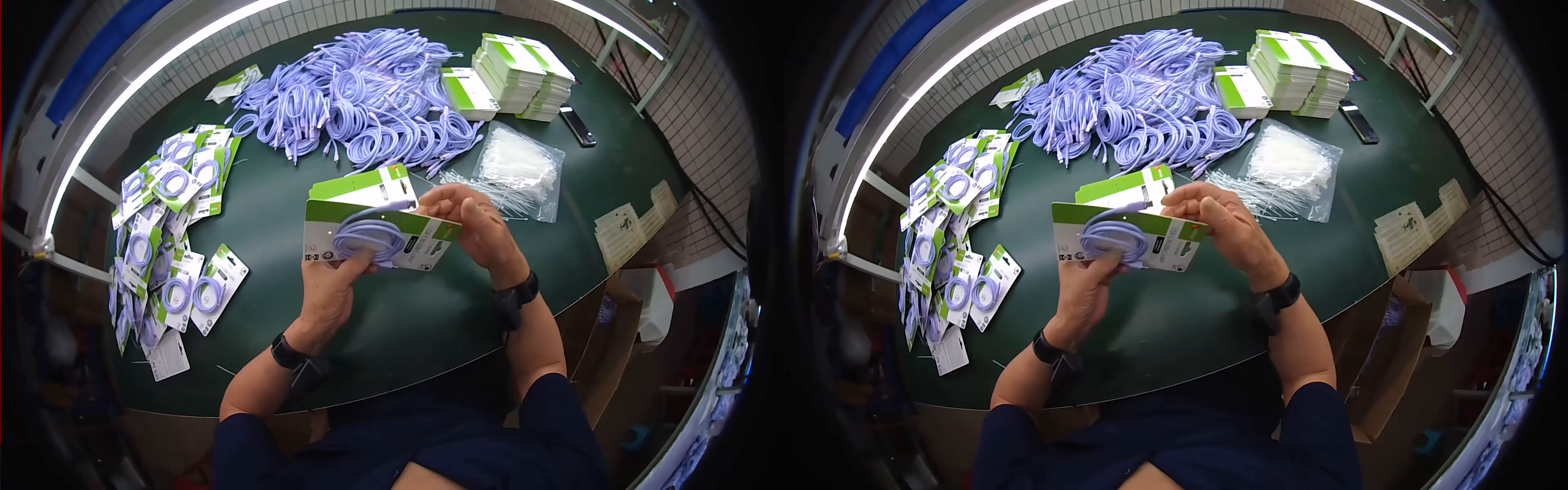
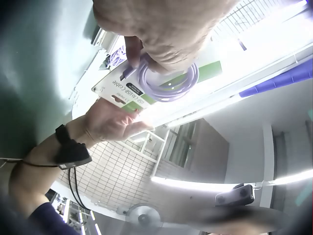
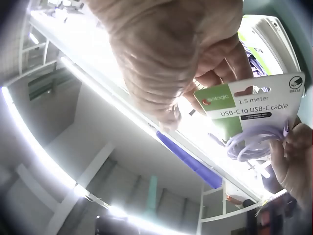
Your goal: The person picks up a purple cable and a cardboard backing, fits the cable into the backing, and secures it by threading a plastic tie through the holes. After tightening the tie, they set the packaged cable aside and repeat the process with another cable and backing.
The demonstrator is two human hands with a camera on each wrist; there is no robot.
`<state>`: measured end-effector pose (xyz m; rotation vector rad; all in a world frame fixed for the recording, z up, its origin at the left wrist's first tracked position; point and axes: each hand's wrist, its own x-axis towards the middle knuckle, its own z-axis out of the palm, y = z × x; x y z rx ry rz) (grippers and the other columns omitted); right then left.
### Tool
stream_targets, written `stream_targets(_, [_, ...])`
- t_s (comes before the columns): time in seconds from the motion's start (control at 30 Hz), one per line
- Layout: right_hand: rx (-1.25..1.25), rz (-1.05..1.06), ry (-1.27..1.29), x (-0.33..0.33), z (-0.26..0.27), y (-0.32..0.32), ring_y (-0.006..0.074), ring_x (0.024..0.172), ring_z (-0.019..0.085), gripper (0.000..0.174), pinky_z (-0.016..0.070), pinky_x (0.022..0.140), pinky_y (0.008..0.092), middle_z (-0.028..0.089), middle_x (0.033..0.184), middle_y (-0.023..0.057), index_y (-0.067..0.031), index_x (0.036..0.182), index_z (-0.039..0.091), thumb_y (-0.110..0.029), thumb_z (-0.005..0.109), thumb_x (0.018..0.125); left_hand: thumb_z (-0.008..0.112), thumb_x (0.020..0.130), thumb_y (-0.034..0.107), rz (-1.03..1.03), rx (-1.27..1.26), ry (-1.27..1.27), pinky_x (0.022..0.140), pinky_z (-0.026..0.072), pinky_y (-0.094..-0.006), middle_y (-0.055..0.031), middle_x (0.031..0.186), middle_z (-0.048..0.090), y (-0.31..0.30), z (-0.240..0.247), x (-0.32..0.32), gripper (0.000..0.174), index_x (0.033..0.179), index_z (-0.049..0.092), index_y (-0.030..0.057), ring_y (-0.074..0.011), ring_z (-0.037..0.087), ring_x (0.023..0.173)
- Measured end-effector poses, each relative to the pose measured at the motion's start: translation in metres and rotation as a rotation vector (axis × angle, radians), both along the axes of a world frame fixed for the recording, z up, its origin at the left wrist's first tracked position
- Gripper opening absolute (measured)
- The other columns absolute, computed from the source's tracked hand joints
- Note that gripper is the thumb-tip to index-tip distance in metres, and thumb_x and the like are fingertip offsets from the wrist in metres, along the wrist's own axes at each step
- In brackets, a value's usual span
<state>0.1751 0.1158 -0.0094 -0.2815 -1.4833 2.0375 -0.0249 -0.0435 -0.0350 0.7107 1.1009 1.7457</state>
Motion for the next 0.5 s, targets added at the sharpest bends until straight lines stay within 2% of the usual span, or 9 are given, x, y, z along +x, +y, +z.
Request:
stream_targets(0.07, [0.162, -0.099, -0.065, -0.002, 0.003, -0.003, 0.0114, 0.09, 0.069, 0.026, 0.0554, 0.081, 0.0253, 0.074, 0.107, 0.0071, 0.0019, 0.121, 0.072, -0.006, 0.075, 0.096, 0.079, 0.093, 0.0, 0.045, -0.045, -0.026, 0.08, 0.063, -0.0321, -0.0101, 0.12, 0.073, -0.002, -0.01, 0.0, 0.043, 0.133, 0.064, 0.0, -0.0187, 0.073, 0.102])
stream_targets(0.1, [0.153, -0.091, -0.063, -0.005, -0.001, -0.005, 0.0114, 0.09, 0.069, 0.026, 0.0554, 0.081, 0.0253, 0.074, 0.107, 0.0071, 0.0019, 0.121, 0.072, -0.006, 0.075, 0.096, 0.079, 0.093, 0.0, 0.063, -0.067, -0.039, 0.08, 0.0642, -0.0335, -0.0106, 0.124, 0.072, -0.004, -0.012, 0.0, 0.048, 0.137, 0.062, 0.0, -0.0197, 0.073, 0.104])
stream_targets(0.2, [0.533, -0.27, -0.279, -0.01, -0.012, -0.007, 0.0102, 0.091, 0.069, 0.028, 0.0559, 0.081, 0.0257, 0.075, 0.105, 0.0057, 0.0016, 0.119, 0.074, -0.006, 0.079, 0.093, 0.08, 0.092, 0.001, 0.06, -0.1, -0.046, 0.086, 0.0637, -0.0363, -0.0112, 0.127, 0.07, -0.014, -0.014, -0.006, 0.054, 0.142, 0.058, 0.0001, -0.0208, 0.071, 0.109])
stream_targets(0.27, [0.522, -0.269, -0.3, -0.009, -0.011, -0.006, 0.0099, 0.09, 0.069, 0.027, 0.0559, 0.08, 0.0257, 0.075, 0.103, 0.0051, 0.0016, 0.117, 0.075, -0.005, 0.08, 0.092, 0.08, 0.092, 0.001, 0.062, -0.116, -0.059, 0.089, 0.0635, -0.0377, -0.0116, 0.128, 0.069, -0.019, -0.011, -0.008, 0.057, 0.144, 0.057, 0.0001, -0.0214, 0.07, 0.112])
stream_targets(0.37, [0.501, -0.272, -0.346, -0.008, -0.01, -0.004, 0.0092, 0.087, 0.069, 0.025, 0.0558, 0.077, 0.0258, 0.076, 0.099, 0.004, 0.0015, 0.113, 0.076, -0.005, 0.082, 0.09, 0.085, 0.086, 0.005, 0.293, 0.172, 0.52, 0.098, 0.0594, -0.0425, -0.0138, 0.128, 0.068, -0.025, 0.002, -0.02, 0.069, 0.147, 0.052, -0.0007, -0.0281, 0.069, 0.117])
stream_targets(0.4, [0.545, -0.248, -0.344, -0.01, -0.012, -0.005, 0.009, 0.086, 0.068, 0.025, 0.0558, 0.077, 0.0258, 0.076, 0.098, 0.004, 0.0012, 0.114, 0.076, -0.005, 0.082, 0.09, 0.085, 0.086, 0.005, 0.297, 0.159, 0.513, 0.098, 0.0594, -0.0425, -0.0138, 0.128, 0.068, -0.026, 0.012, -0.022, 0.069, 0.147, 0.052, -0.0007, -0.0281, 0.069, 0.117])
stream_targets(0.5, [0.637, -0.18, -0.345, -0.015, -0.014, -0.008, 0.0086, 0.085, 0.068, 0.026, 0.0558, 0.075, 0.0258, 0.076, 0.096, 0.0042, 0.0007, 0.114, 0.076, -0.005, 0.082, 0.089, 0.089, 0.081, 0.012, 0.374, 0.113, 1.629, 0.098, 0.0558, -0.0443, -0.0139, 0.116, 0.07, -0.022, 0.044, -0.033, 0.065, 0.139, 0.061, 0.001, -0.0318, 0.068, 0.111])
